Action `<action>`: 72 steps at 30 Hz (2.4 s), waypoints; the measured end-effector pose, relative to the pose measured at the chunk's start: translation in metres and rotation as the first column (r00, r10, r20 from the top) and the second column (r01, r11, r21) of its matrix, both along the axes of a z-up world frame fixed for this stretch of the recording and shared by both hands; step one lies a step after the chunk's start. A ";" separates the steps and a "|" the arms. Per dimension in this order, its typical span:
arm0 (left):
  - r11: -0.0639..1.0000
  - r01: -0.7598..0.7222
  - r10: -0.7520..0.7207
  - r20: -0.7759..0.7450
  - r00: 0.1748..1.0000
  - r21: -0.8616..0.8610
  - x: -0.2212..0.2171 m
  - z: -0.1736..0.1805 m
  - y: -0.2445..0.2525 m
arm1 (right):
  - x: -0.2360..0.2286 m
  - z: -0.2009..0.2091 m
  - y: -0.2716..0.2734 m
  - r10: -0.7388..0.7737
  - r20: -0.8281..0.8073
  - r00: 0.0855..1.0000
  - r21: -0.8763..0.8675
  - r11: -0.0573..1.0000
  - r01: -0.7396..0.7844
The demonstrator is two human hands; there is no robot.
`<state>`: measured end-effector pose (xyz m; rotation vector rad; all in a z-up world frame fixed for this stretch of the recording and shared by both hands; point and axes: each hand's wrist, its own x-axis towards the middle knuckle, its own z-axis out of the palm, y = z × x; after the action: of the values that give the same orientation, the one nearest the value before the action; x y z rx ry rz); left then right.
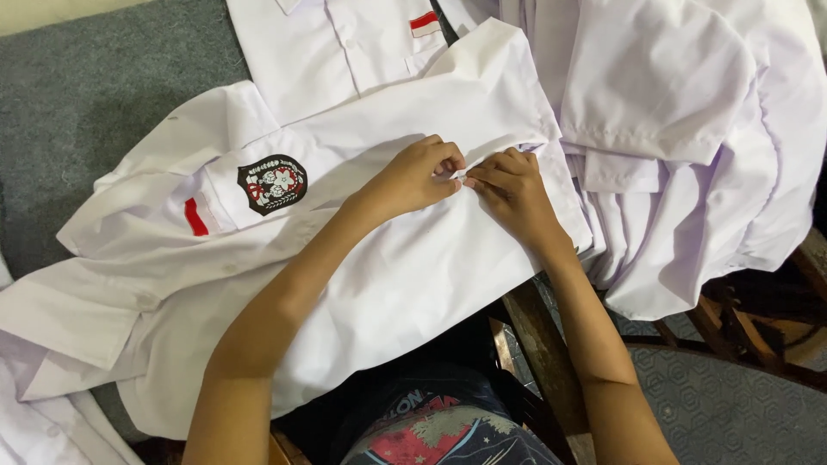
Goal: Folding a white school shirt on a flat workbench
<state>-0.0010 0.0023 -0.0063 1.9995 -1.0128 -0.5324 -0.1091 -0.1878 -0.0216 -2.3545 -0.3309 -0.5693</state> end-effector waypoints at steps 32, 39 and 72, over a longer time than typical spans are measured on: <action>0.978 0.097 -0.011 0.411 0.911 -0.187 -0.003 -0.016 0.002 | 0.001 -0.003 0.007 -0.044 0.244 0.969 -0.278 0.954 0.113; 0.973 0.099 0.005 0.450 0.893 -0.207 -0.003 -0.013 0.001 | 0.004 -0.014 0.002 -0.059 0.234 0.970 -0.277 0.953 0.124; 0.998 0.031 0.006 0.551 0.834 -0.058 -0.004 -0.044 -0.004 | 0.000 0.007 0.024 -0.065 0.134 0.989 -0.260 0.961 0.098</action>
<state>-0.0051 -0.0020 -0.0500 2.1361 -1.3645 0.0962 -0.1088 -0.1641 -0.0150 -2.6061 -0.3882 -0.7541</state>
